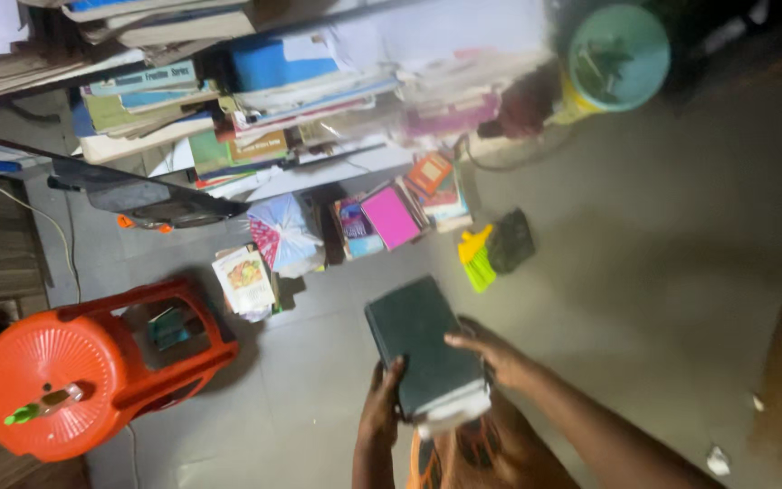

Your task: The person organizes a bookshelf by removing stacks of books, notebooks, and papers by hand and placing them on the floor.

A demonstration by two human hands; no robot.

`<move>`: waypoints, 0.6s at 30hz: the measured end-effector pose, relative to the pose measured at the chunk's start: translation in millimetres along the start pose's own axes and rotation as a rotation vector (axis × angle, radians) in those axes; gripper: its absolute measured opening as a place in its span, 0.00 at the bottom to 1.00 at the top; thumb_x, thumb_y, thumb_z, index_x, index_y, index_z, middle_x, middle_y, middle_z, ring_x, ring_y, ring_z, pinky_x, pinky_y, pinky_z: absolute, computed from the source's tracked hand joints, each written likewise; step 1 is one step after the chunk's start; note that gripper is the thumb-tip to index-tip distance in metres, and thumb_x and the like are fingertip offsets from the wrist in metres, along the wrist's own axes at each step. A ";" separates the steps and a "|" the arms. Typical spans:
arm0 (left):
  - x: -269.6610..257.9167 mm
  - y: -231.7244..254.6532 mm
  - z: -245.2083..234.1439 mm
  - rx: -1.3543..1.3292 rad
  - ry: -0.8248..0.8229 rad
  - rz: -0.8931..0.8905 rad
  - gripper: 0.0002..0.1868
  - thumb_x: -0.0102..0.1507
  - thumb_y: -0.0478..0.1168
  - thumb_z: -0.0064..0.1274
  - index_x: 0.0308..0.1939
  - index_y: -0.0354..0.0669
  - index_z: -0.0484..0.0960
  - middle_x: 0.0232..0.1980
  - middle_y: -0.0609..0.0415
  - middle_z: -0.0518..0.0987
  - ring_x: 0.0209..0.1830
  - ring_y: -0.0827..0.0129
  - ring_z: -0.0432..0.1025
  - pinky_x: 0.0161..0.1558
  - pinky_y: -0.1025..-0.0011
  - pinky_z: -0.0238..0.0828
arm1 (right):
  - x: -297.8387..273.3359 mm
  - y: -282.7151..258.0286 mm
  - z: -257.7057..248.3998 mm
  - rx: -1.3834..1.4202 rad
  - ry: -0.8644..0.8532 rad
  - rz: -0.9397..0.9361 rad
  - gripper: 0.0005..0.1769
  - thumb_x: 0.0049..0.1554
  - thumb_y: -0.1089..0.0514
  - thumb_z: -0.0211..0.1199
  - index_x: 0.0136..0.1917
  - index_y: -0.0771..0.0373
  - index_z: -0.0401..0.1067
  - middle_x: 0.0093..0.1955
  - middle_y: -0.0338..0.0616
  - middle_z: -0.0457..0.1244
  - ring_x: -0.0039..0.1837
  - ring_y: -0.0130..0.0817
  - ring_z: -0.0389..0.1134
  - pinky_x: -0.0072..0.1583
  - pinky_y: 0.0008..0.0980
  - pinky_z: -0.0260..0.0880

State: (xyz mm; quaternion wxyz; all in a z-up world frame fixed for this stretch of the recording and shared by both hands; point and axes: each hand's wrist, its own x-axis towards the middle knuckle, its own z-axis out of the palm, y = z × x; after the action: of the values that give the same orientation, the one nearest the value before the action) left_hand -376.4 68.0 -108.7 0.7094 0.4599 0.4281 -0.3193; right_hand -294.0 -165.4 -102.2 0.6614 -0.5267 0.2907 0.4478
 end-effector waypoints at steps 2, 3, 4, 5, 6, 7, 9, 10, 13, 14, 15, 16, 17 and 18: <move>22.6 -16.4 -7.8 -0.004 0.052 -0.009 0.63 0.52 0.69 0.57 0.81 0.49 0.42 0.79 0.47 0.64 0.77 0.50 0.59 0.58 0.39 0.67 | 14.4 15.7 1.1 0.065 -0.063 0.036 0.57 0.39 0.45 0.75 0.77 0.54 0.55 0.71 0.61 0.62 0.70 0.53 0.66 0.66 0.50 0.72; 35.5 -23.4 -9.8 -0.014 0.046 0.002 0.63 0.52 0.69 0.57 0.81 0.49 0.42 0.79 0.47 0.64 0.77 0.50 0.59 0.58 0.39 0.67 | 28.0 19.7 -1.3 0.130 -0.110 0.033 0.53 0.42 0.46 0.75 0.76 0.58 0.57 0.70 0.60 0.62 0.69 0.50 0.67 0.67 0.48 0.71; 47.1 -30.1 -11.3 -0.078 0.010 0.019 0.59 0.52 0.68 0.58 0.79 0.47 0.50 0.76 0.44 0.68 0.75 0.47 0.63 0.58 0.41 0.70 | 42.6 22.4 -6.7 0.193 -0.158 0.030 0.49 0.46 0.47 0.76 0.75 0.61 0.60 0.69 0.58 0.63 0.68 0.48 0.67 0.67 0.46 0.71; 60.7 -34.4 -10.2 -0.143 -0.024 0.034 0.56 0.53 0.67 0.59 0.78 0.45 0.57 0.74 0.42 0.72 0.73 0.45 0.68 0.57 0.42 0.74 | 55.4 26.0 -13.7 0.179 -0.159 0.026 0.49 0.46 0.47 0.76 0.75 0.61 0.60 0.69 0.58 0.63 0.68 0.48 0.67 0.67 0.46 0.71; 78.6 -35.3 -6.7 -0.154 -0.029 0.042 0.56 0.53 0.67 0.59 0.78 0.45 0.57 0.74 0.42 0.72 0.73 0.45 0.68 0.57 0.42 0.74 | 68.7 30.1 -20.9 0.161 -0.127 0.049 0.47 0.46 0.48 0.74 0.74 0.61 0.61 0.67 0.54 0.64 0.66 0.44 0.69 0.66 0.46 0.71; 95.9 -38.2 -2.5 -0.145 0.012 -0.029 0.51 0.55 0.64 0.57 0.77 0.47 0.59 0.73 0.43 0.72 0.72 0.45 0.68 0.58 0.41 0.72 | 82.6 34.0 -29.8 0.142 -0.095 0.076 0.46 0.46 0.48 0.73 0.73 0.60 0.62 0.66 0.51 0.65 0.64 0.40 0.70 0.65 0.45 0.72; 132.2 -46.6 5.1 -0.143 0.046 -0.103 0.47 0.56 0.61 0.56 0.76 0.49 0.62 0.72 0.44 0.73 0.71 0.46 0.68 0.58 0.39 0.71 | 116.3 37.2 -50.0 0.092 -0.063 0.067 0.45 0.47 0.47 0.73 0.74 0.61 0.61 0.66 0.51 0.65 0.65 0.40 0.70 0.65 0.44 0.73; 152.5 -52.1 9.0 -0.223 0.046 -0.097 0.47 0.56 0.59 0.58 0.75 0.47 0.61 0.72 0.44 0.72 0.71 0.47 0.68 0.60 0.38 0.72 | 132.9 38.1 -60.8 0.058 -0.031 0.058 0.45 0.48 0.46 0.72 0.74 0.61 0.61 0.66 0.51 0.65 0.66 0.39 0.70 0.65 0.44 0.73; 221.5 -63.6 13.4 -0.294 -0.024 0.010 0.49 0.58 0.61 0.62 0.75 0.40 0.63 0.72 0.39 0.71 0.73 0.44 0.67 0.63 0.44 0.69 | 182.9 36.2 -86.2 0.173 -0.033 0.097 0.46 0.46 0.47 0.73 0.72 0.60 0.59 0.64 0.56 0.64 0.65 0.47 0.69 0.63 0.50 0.75; 242.0 -64.5 14.0 -0.284 -0.098 0.123 0.51 0.60 0.63 0.65 0.75 0.34 0.65 0.72 0.34 0.70 0.73 0.41 0.67 0.65 0.49 0.66 | 201.5 30.4 -93.9 0.172 -0.029 0.102 0.46 0.46 0.47 0.73 0.72 0.60 0.59 0.64 0.56 0.64 0.65 0.47 0.69 0.63 0.50 0.75; 259.5 -63.1 14.4 -0.284 -0.101 0.112 0.51 0.60 0.63 0.65 0.75 0.34 0.65 0.72 0.34 0.70 0.73 0.41 0.67 0.65 0.49 0.66 | 220.2 23.3 -101.7 0.080 0.023 0.140 0.46 0.46 0.45 0.72 0.72 0.61 0.60 0.64 0.54 0.64 0.65 0.46 0.69 0.62 0.50 0.75; 281.9 -52.6 16.6 -0.192 -0.034 0.004 0.53 0.55 0.67 0.60 0.76 0.42 0.63 0.72 0.39 0.72 0.71 0.42 0.67 0.58 0.44 0.67 | 239.1 15.5 -108.8 -0.012 0.073 0.179 0.46 0.46 0.43 0.72 0.72 0.61 0.61 0.64 0.52 0.65 0.65 0.44 0.68 0.61 0.49 0.74; 301.8 -40.0 19.4 -0.097 0.031 -0.108 0.55 0.50 0.70 0.54 0.77 0.50 0.61 0.72 0.43 0.73 0.70 0.43 0.67 0.51 0.39 0.67 | 257.2 8.8 -113.7 0.008 0.034 0.103 0.47 0.46 0.43 0.73 0.72 0.61 0.61 0.64 0.53 0.65 0.66 0.44 0.68 0.62 0.48 0.75; 315.0 -30.1 20.7 -0.092 0.039 -0.058 0.56 0.52 0.69 0.55 0.78 0.49 0.55 0.75 0.44 0.66 0.73 0.43 0.62 0.51 0.39 0.72 | 275.4 2.2 -117.3 0.028 -0.005 0.028 0.48 0.45 0.43 0.74 0.72 0.62 0.60 0.64 0.53 0.64 0.66 0.45 0.68 0.63 0.46 0.75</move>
State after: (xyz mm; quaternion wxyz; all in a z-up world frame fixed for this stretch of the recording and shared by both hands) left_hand -260.1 18.9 -399.6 0.7118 0.4201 0.4695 -0.3106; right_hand -167.4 -198.8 -371.4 0.6633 -0.5120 0.3025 0.4543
